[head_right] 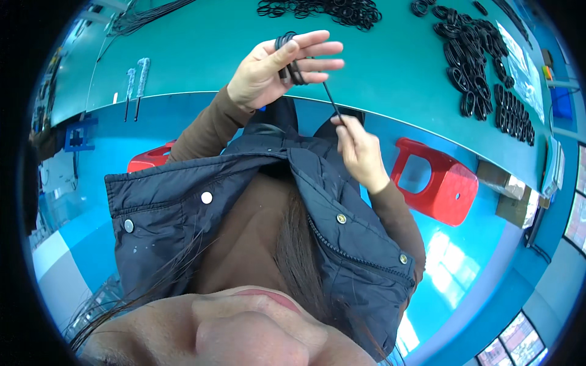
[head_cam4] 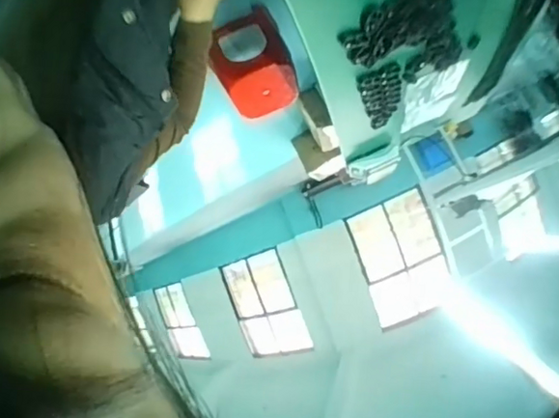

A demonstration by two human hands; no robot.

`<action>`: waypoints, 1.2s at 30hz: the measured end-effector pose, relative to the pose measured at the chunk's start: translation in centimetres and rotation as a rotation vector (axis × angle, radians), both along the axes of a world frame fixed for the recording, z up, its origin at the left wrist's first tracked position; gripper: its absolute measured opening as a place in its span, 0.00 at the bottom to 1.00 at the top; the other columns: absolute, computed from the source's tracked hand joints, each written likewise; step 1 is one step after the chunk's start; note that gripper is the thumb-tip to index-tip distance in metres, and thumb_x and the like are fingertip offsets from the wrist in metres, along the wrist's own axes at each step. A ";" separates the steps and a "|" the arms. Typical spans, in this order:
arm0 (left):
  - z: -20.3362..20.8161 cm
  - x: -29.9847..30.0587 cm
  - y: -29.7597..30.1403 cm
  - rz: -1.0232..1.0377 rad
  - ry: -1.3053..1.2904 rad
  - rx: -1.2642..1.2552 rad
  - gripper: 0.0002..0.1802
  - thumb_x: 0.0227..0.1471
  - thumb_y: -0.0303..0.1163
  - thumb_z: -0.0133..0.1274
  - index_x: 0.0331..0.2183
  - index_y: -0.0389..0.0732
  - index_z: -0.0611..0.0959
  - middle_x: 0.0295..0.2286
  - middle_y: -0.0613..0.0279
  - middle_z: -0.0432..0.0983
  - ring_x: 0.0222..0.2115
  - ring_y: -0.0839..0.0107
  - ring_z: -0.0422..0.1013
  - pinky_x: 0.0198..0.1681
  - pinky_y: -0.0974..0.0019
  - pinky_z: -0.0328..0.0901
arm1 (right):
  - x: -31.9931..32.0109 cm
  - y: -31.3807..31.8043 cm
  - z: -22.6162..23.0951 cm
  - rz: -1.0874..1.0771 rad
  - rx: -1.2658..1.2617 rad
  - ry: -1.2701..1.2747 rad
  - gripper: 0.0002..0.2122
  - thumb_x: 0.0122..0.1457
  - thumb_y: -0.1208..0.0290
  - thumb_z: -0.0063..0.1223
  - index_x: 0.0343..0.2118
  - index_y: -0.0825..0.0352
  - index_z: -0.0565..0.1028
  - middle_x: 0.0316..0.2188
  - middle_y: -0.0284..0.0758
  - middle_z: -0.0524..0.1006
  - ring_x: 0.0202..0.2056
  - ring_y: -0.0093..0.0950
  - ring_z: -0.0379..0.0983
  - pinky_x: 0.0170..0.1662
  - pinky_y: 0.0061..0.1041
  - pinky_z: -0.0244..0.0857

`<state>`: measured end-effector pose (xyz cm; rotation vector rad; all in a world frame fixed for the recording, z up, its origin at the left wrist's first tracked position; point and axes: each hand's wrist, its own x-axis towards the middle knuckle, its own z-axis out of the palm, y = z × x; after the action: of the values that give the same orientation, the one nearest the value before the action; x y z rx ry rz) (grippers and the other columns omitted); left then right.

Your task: The person coils long wires by hand, secures each coiled bundle with a rubber band, and places the bundled wires onto the workbench.

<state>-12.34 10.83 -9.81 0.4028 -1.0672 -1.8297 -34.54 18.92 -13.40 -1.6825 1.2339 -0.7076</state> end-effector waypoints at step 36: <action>-2.9 -0.9 -0.2 0.144 -0.142 0.000 0.25 0.59 0.35 0.44 0.55 0.35 0.64 0.51 0.49 0.66 0.51 0.58 0.65 0.53 0.60 0.63 | 1.1 -0.9 3.6 0.283 -0.612 0.637 0.07 0.55 0.70 0.50 0.35 0.65 0.70 0.17 0.37 0.74 0.20 0.35 0.73 0.24 0.32 0.65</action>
<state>-13.21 10.64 -12.72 0.6015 -1.1045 -1.6929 -33.46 18.05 -9.75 -2.6737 1.2146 -0.3943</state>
